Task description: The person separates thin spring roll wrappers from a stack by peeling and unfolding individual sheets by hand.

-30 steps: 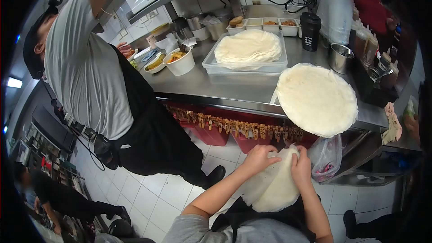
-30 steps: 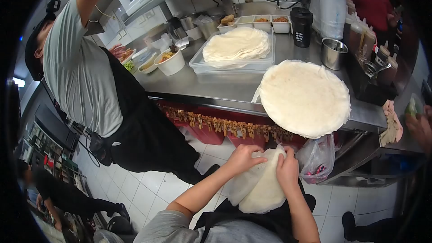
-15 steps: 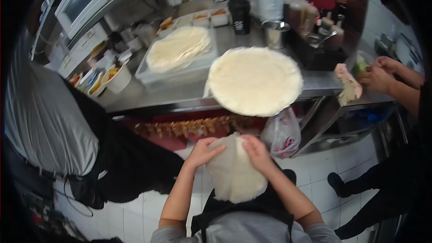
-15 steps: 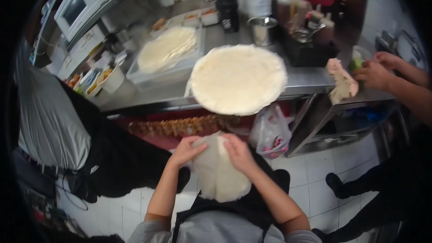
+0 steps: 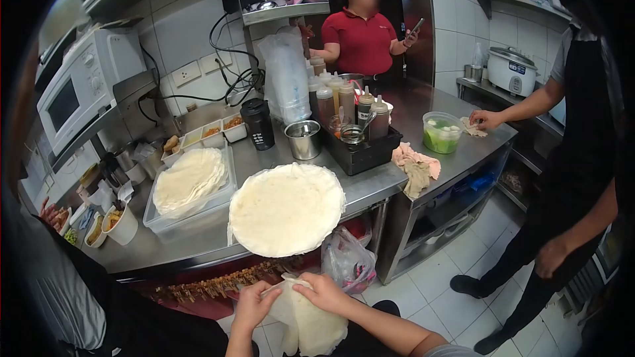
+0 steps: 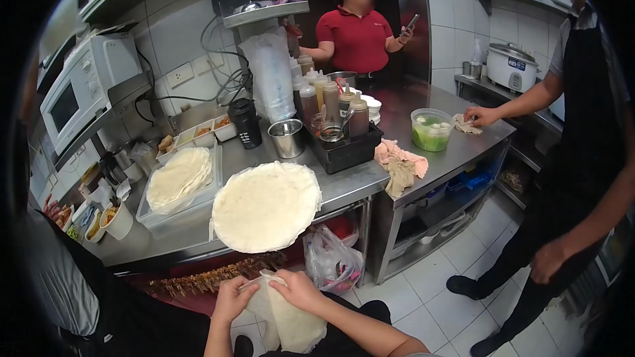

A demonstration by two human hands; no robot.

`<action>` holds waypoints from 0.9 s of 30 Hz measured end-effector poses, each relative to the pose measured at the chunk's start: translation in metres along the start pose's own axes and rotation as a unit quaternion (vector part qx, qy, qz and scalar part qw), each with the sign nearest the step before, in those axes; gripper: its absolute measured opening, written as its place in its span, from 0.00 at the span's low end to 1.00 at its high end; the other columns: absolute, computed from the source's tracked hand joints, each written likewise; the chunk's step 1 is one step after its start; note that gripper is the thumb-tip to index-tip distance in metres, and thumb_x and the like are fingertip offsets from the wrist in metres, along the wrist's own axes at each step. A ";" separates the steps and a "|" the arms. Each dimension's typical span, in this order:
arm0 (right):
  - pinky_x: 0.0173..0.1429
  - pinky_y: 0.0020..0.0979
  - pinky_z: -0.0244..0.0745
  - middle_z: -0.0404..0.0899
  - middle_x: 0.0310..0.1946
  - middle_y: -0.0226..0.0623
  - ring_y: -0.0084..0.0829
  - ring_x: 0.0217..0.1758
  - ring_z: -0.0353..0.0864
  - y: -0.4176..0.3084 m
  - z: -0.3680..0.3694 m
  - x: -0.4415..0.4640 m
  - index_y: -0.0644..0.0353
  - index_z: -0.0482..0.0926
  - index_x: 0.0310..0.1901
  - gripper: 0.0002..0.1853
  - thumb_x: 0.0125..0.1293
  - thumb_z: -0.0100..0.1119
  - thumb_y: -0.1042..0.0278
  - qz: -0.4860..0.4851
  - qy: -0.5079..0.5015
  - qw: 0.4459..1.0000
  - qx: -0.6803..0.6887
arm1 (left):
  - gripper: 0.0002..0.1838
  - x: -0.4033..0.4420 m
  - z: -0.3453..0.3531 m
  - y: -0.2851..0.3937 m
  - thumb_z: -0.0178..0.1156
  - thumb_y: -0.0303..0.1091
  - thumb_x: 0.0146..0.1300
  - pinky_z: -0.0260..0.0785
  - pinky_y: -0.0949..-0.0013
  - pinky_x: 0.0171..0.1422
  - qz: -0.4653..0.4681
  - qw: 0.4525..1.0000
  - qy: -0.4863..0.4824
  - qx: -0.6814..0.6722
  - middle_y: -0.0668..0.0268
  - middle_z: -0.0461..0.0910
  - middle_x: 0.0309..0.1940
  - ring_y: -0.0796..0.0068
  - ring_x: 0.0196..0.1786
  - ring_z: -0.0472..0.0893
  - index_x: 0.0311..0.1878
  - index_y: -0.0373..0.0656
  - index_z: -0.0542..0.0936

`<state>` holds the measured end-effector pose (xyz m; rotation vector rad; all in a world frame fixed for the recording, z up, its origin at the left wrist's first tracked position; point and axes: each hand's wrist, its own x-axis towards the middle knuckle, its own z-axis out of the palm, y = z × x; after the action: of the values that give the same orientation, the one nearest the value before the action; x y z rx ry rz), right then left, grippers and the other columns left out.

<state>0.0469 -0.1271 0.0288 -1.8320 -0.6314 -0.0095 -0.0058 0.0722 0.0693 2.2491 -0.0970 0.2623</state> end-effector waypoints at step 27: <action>0.43 0.23 0.71 0.80 0.31 0.28 0.16 0.37 0.74 -0.016 -0.046 -0.006 0.65 0.80 0.42 0.09 0.70 0.59 0.67 -0.010 0.067 0.982 0.174 | 0.11 -0.032 0.005 -0.090 0.61 0.34 0.67 0.66 0.78 0.35 -0.037 0.955 0.169 -0.240 0.73 0.81 0.27 0.88 0.30 0.73 0.36 0.33 0.82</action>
<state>0.0491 -0.1667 0.0575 -1.4738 -0.5201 -0.0328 -0.0220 0.1258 -0.0088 1.6958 0.0980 0.5201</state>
